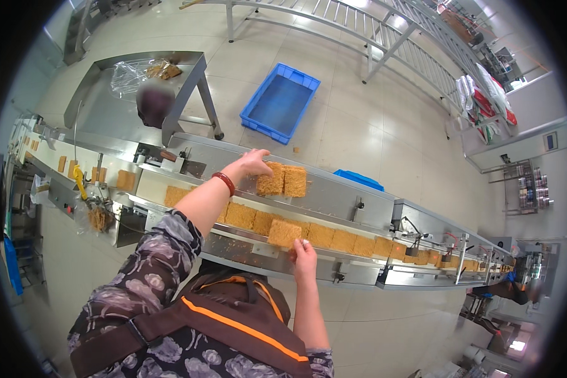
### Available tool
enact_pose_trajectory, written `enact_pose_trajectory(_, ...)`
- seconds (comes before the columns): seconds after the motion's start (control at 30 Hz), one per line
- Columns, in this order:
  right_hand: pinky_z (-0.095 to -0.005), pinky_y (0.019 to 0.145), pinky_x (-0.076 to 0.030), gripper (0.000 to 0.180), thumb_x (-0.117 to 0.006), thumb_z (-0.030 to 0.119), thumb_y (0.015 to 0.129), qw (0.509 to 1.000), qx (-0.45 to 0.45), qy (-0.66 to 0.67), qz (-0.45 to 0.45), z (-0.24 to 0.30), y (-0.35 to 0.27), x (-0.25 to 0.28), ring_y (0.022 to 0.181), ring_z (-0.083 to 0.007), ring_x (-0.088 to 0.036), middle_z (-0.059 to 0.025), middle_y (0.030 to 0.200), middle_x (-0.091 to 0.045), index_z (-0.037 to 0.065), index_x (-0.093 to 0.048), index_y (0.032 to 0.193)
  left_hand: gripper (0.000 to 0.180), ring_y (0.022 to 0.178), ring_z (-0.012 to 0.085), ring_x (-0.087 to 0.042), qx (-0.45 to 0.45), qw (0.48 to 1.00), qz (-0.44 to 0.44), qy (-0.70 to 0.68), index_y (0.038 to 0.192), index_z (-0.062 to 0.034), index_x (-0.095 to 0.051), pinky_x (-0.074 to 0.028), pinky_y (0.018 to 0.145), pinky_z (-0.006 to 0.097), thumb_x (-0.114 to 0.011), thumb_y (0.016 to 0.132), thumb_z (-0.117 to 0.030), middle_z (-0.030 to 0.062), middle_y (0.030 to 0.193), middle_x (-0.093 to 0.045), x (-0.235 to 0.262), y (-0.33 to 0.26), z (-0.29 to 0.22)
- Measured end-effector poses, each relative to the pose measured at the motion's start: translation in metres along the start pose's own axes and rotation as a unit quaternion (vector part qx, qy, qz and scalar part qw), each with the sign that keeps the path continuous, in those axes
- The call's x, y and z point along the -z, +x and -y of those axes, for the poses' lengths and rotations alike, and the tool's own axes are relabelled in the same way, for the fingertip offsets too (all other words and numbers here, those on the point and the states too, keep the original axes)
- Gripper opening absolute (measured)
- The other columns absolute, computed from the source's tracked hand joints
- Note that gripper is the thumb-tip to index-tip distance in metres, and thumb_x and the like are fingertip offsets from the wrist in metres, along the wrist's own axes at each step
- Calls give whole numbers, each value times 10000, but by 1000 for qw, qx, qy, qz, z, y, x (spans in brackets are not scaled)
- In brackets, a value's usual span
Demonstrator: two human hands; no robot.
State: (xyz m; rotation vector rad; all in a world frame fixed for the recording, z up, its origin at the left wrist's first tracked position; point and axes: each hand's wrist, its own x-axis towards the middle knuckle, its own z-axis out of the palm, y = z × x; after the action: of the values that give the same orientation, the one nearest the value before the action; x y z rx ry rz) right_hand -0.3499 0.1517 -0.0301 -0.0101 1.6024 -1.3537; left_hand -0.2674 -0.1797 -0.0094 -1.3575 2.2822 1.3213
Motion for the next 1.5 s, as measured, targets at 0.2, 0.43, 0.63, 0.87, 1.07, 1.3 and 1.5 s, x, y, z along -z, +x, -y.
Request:
enact_pose_trajectory(0.2, -211, 534, -395, 99, -609, 230, 927, 996, 47, 50, -61, 54, 75, -18, 682, -76, -570, 49, 782, -572, 136, -580, 926, 846, 1246, 311, -473, -40, 984, 118, 126, 1349, -69, -478, -430, 1018, 389, -816, 621, -339, 180, 1336, -508, 10, 8, -26)
enact_pose_trajectory(0.43, -243, 529, -447, 132, -627, 222, 914, 998, 49, 9, -30, 61, 118, -61, 676, -85, -602, 25, 787, -610, 92, -605, 900, 885, 1158, 325, -549, 8, 985, 137, 109, 1245, 8, -542, -485, 937, 390, -856, 559, -454, 215, 1297, -530, 13, 13, 4)
enact_pose_trajectory(0.63, -387, 563, -488, 243, -635, 282, 877, 859, 207, -449, -133, 44, 108, -55, 642, -269, -629, -82, 682, -630, 69, -636, 760, 919, 1105, 326, -567, -37, 998, 53, -22, 1244, 64, -488, -480, 935, 371, -882, 551, -394, 245, 1207, -556, 9, -5, 43)
enact_pose_trajectory(0.87, -438, 736, -469, 332, -697, 372, 795, 687, 355, -593, -225, -1, 49, -76, 911, -319, -549, -107, 933, -554, 80, -621, 934, 738, 1072, 210, -581, -67, 919, -48, -385, 1249, 21, -431, -488, 918, 325, -836, 684, -226, 145, 1169, -574, 1, -60, 72)
enact_pose_trajectory(1.07, -432, 816, -438, 346, -777, 237, 725, 761, 349, -516, -183, -12, 51, -94, 952, -311, -522, -121, 1014, -531, 65, -571, 944, 512, 1096, 180, -579, -72, 721, 11, -689, 1282, -31, -437, -499, 928, 340, -687, 843, -116, 87, 1206, -563, 5, -124, 128)
enact_pose_trajectory(1.3, -457, 798, -468, 498, -804, 225, 691, 783, 297, -486, -251, 1, 58, -58, 933, -375, -576, -170, 1019, -587, 59, -513, 1060, 446, 1087, 198, -604, 32, 702, 36, -710, 1293, -64, -459, -527, 898, 365, -630, 893, -164, 70, 1202, -591, -19, -186, 169)
enact_pose_trajectory(1.5, -463, 711, -497, 335, -734, 201, 769, 876, 245, -313, -273, 8, 71, 46, 765, -385, -611, -167, 887, -617, 32, -548, 990, 521, 1128, 208, -588, 63, 706, 124, -695, 1322, -67, -447, -512, 933, 380, -667, 868, -198, 67, 1223, -585, -61, -212, 139)
